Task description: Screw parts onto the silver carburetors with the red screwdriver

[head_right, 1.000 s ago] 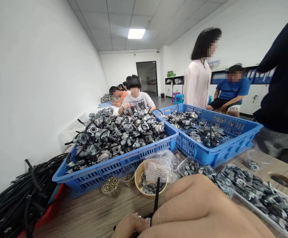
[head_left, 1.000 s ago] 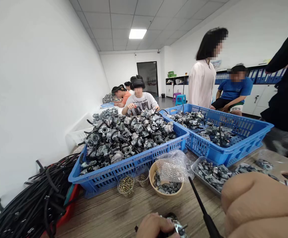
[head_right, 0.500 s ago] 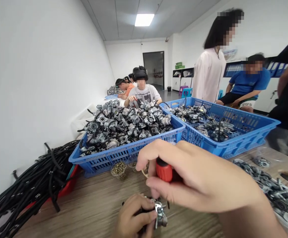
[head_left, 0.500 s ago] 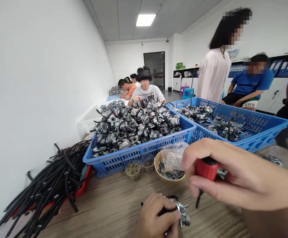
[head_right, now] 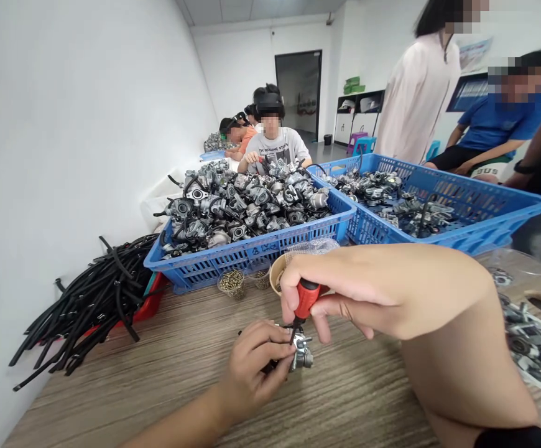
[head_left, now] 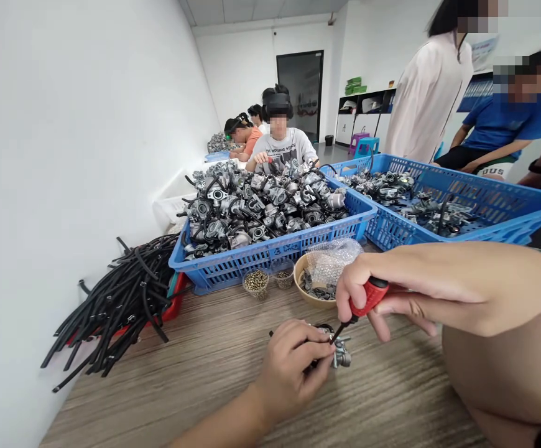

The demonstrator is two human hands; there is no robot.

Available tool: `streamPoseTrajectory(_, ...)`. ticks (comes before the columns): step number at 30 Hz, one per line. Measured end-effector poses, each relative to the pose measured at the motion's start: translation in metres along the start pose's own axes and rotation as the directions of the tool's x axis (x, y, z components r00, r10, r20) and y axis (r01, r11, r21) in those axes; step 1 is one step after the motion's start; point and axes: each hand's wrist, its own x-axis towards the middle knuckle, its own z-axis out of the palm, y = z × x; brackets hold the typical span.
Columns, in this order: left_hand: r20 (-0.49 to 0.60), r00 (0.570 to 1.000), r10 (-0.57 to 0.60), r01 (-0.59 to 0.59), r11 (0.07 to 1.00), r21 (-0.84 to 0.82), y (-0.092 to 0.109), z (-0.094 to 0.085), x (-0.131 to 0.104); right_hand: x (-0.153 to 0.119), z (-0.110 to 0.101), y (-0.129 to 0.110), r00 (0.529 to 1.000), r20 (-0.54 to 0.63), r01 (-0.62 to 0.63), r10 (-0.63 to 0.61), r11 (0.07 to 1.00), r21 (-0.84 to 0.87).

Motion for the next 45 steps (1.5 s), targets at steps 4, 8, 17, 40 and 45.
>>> streamPoseTrajectory(4, -0.001, 1.000, -0.017, 0.017, 0.999, -0.032, 0.002, -0.001, 0.002, 0.003, -0.005, 0.003, 1.000, -0.024, 0.018, -0.020, 0.997, -0.080)
streamPoseTrajectory(8, -0.015, 0.999, -0.046, 0.045, 0.998, -0.052, 0.003, -0.001, 0.003, 0.004, -0.006, 0.006, 0.997, -0.045, 0.053, -0.060, 0.989, -0.140)
streamPoseTrajectory(17, 0.002, 0.999, -0.050, 0.050, 0.998, -0.031, 0.005, -0.003, 0.006, 0.002, -0.008, 0.008, 0.994, -0.066, 0.085, -0.091, 0.993, -0.086)
streamPoseTrajectory(40, -0.014, 1.000, -0.016, 0.016, 1.000, -0.018, 0.003, -0.001, 0.006, 0.006, 0.001, 0.017, 0.983, -0.183, 0.007, 0.002, 0.999, 0.049)
streamPoseTrajectory(45, -0.011, 1.000, -0.008, 0.008, 1.000, -0.021, 0.002, 0.000, 0.006, 0.006, -0.009, 0.014, 0.996, -0.084, 0.017, -0.022, 0.998, -0.057)
